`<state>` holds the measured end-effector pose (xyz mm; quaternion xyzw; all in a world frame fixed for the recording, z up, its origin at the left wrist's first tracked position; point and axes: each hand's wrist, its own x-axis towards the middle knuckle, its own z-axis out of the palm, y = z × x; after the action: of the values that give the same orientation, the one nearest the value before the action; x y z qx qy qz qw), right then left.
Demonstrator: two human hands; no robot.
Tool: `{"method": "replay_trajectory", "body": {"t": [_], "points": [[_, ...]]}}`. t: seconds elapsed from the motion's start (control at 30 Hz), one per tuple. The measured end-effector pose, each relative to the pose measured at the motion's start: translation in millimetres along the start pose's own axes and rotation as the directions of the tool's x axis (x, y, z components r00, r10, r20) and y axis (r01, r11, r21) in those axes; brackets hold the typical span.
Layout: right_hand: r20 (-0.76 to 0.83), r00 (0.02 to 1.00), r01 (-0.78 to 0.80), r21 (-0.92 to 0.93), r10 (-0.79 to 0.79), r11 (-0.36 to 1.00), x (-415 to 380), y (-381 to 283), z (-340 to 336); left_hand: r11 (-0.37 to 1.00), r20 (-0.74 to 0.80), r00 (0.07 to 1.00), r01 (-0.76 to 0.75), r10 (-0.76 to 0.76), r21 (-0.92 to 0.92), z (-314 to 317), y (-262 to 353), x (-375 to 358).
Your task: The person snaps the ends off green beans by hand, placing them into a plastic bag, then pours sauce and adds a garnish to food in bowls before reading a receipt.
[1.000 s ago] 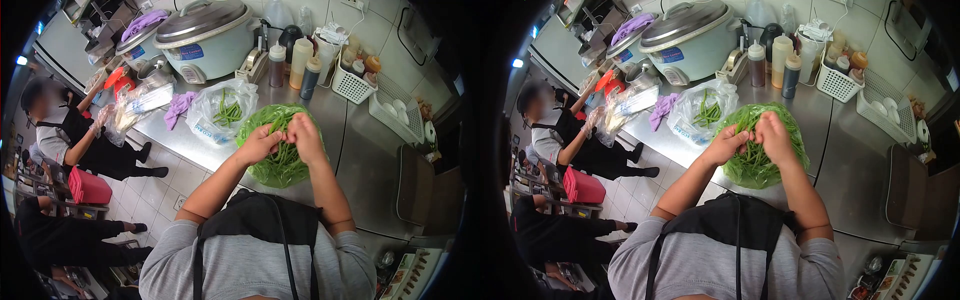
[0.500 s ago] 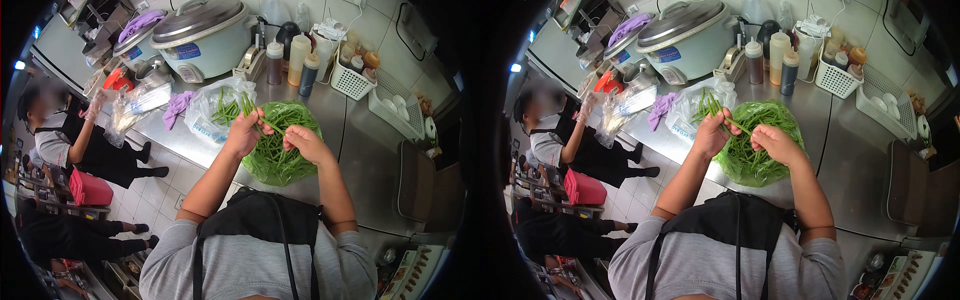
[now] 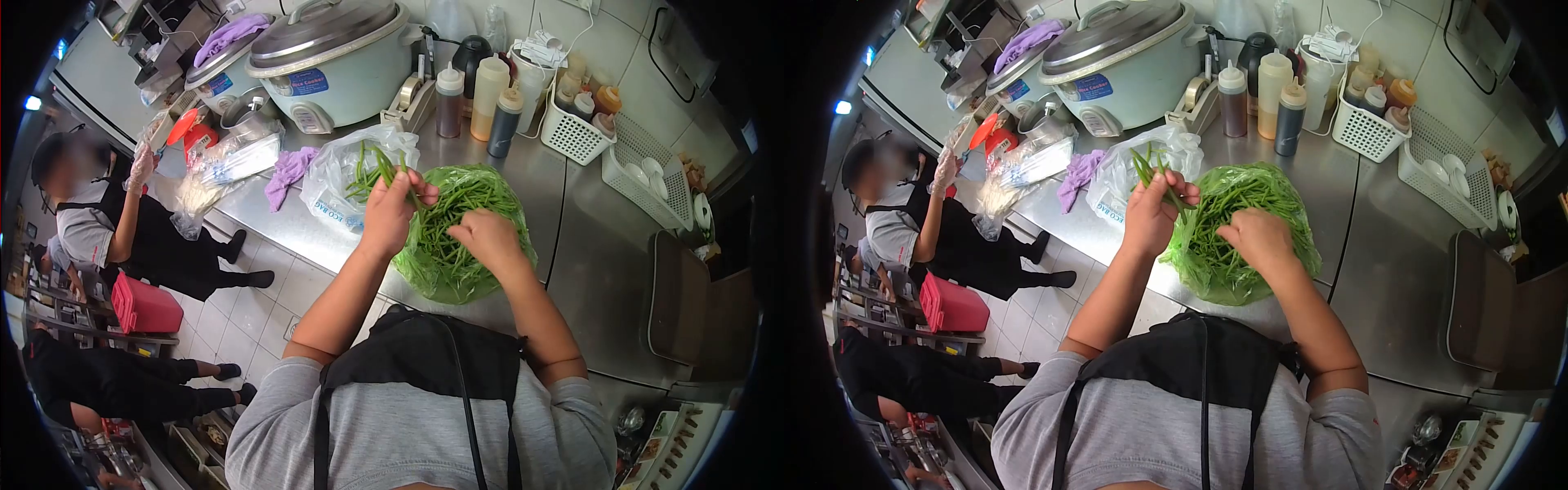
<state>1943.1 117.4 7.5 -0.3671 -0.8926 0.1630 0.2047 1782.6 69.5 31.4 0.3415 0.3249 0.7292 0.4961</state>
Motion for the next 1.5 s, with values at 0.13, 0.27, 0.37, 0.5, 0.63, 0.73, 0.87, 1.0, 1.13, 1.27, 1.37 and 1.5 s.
{"method": "replay_trajectory", "body": {"t": [0.13, 0.27, 0.37, 0.5, 0.63, 0.73, 0.87, 1.0, 1.13, 1.27, 1.37, 1.5], "points": [[-0.127, 0.966, 0.210, -0.126, -0.226, 0.969, -1, -2, 34, 0.987, -0.031, 0.995, 0.086, -0.091, -0.136, -2, 3, -1], [-0.004, 0.976, 0.208, -0.258, -0.216, 0.943, 3, -4, 42, 0.984, -0.015, 0.986, 0.166, -0.167, -0.070, -13, -1, -3], [-0.022, 0.970, 0.231, -0.217, -0.241, 0.949, 9, 0, 38, 0.979, -0.012, 0.980, 0.199, -0.199, 0.037, -17, -2, -3], [-0.313, 0.938, 0.226, 0.219, -0.151, 0.949, 16, -12, 14, 0.931, -0.080, 0.977, 0.215, -0.200, 0.295, -16, -11, -4], [-0.289, 0.953, 0.121, 0.638, 0.091, 0.760, 20, -14, 5, 0.895, 0.036, 0.973, 0.195, -0.228, 0.402, -9, -23, -10], [-0.207, 0.969, 0.068, 0.750, 0.135, 0.658, 21, -12, 1, 0.813, 0.126, 0.980, 0.055, -0.156, 0.580, -5, -23, -10], [-0.349, 0.934, 0.216, 0.362, -0.083, 0.907, 17, -8, -10, 0.684, 0.111, 0.982, 0.022, -0.151, 0.729, -18, -24, -8], [-0.336, 0.920, 0.208, -0.023, -0.204, 0.978, 16, -9, -14, 0.679, 0.067, 0.982, 0.071, -0.175, 0.731, -15, -18, -11], [-0.326, 0.945, -0.007, -0.029, -0.002, 1.000, 15, -3, 5, 0.756, 0.074, 0.927, 0.251, -0.367, 0.604, -1, -21, -17], [-0.157, 0.984, -0.075, 0.078, 0.087, 0.994, 11, 5, 8, 0.887, 0.110, 0.881, 0.450, -0.460, 0.104, -9, -17, -10], [-0.030, 0.995, -0.074, 0.462, 0.099, 0.884, 7, 9, 9, 0.865, 0.145, 0.886, 0.462, -0.440, -0.198, -18, -12, -5], [0.202, 0.976, -0.204, 0.756, 0.075, 0.622, 1, -4, 6, 0.843, 0.159, 0.892, 0.453, -0.424, -0.290, -20, -20, -3]]}}
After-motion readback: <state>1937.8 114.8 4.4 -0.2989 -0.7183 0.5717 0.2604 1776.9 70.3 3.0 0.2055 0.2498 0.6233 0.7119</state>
